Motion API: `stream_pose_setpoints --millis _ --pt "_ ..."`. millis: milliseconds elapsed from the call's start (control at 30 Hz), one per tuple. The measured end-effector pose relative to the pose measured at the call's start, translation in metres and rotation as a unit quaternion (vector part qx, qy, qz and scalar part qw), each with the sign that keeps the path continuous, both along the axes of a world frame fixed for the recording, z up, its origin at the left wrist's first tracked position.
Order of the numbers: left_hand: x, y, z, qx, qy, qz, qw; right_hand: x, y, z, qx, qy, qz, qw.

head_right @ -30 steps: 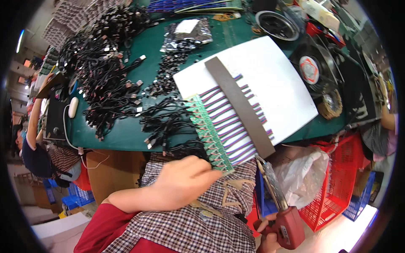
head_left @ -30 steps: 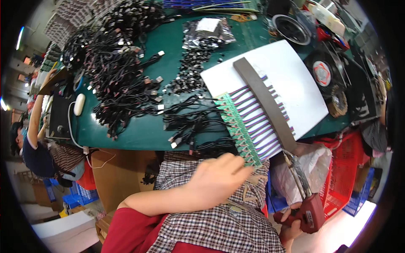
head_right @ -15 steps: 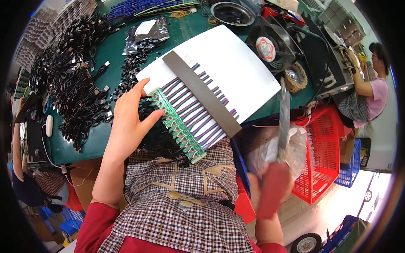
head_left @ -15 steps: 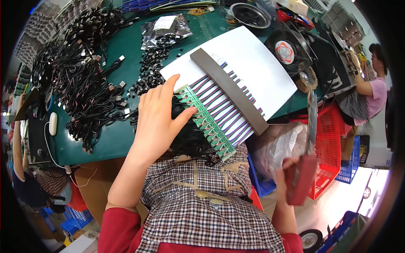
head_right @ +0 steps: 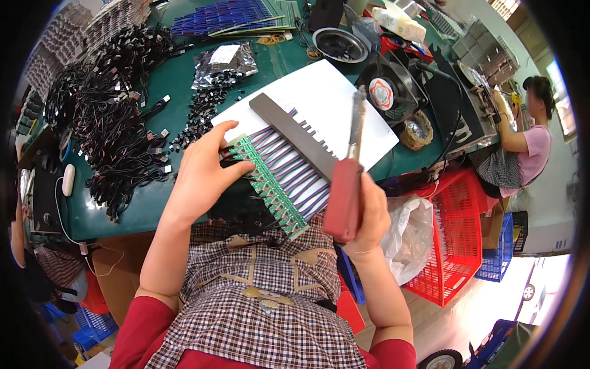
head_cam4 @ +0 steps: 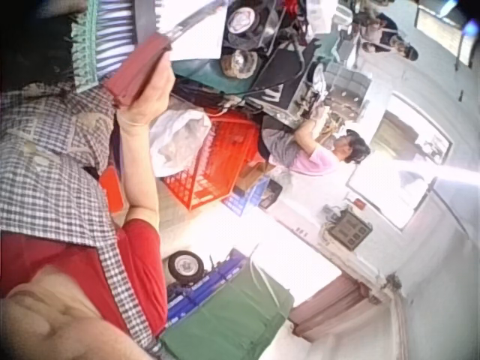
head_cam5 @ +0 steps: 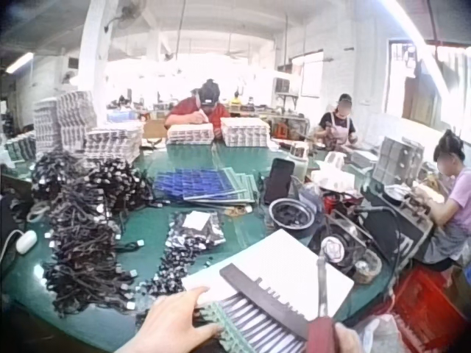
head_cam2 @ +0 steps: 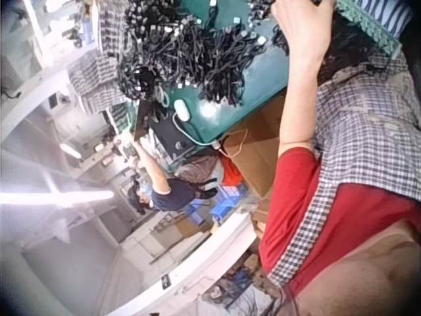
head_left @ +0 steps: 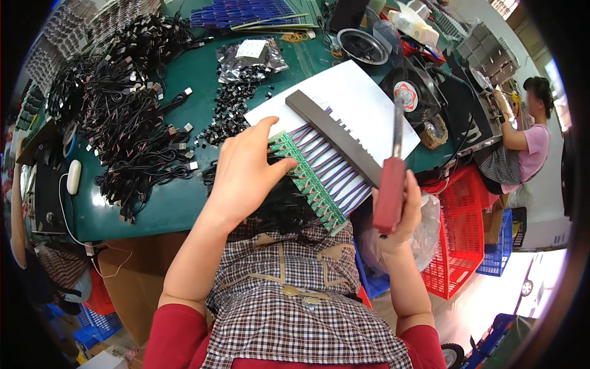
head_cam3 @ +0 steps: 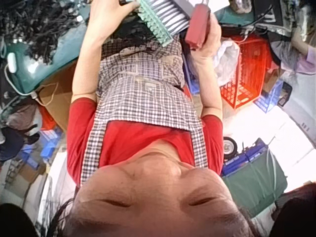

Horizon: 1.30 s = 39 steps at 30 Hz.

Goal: The person solders wires to a circuit board panel using a soldering gun, removes the completed panel, and positions a new board panel under a weight. They then place small electronic components onto the board and solder them in place using the soldering gun.

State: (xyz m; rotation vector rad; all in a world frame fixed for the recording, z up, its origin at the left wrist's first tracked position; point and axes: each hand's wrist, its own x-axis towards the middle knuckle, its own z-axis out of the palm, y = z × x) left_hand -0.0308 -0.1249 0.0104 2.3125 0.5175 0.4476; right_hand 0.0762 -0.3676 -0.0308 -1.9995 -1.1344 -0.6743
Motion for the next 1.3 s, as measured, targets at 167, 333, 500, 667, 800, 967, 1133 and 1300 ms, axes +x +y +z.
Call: stream_pose_setpoints --millis 167,333,500,667,800,967,1133,1300 --pt "-0.014 -0.004 0.018 -0.084 -0.015 -0.009 0.996 0.01 0.001 0.012 0.015 0.004 -0.005 1.0" --pt "-0.055 -0.006 0.038 -0.14 -0.044 -0.04 0.988 0.017 0.005 0.003 -0.004 0.011 0.008 1.0" --pt "-0.106 -0.008 0.052 -0.148 -0.125 -0.002 0.981 0.019 0.002 -0.018 0.049 0.048 -0.004 0.998" --pt "-0.176 -0.005 0.059 -0.191 -0.309 0.01 0.932 0.017 0.003 -0.022 -0.003 -0.005 -0.042 0.999" --pt "-0.265 0.007 0.037 -0.246 -0.37 0.132 0.886 0.008 0.008 -0.009 -0.022 -0.1 -0.053 0.993" --pt "-0.409 -0.014 -0.026 -0.29 -0.445 0.223 0.818 -0.003 0.012 -0.002 -0.02 -0.132 -0.02 0.991" --pt "-0.477 -0.056 -0.138 -0.373 -0.436 0.444 0.688 0.005 0.012 -0.001 -0.026 -0.155 0.018 0.987" --pt "-0.478 -0.075 -0.254 -0.38 -0.439 0.529 0.62 0.009 0.012 -0.003 -0.037 -0.187 0.013 0.982"
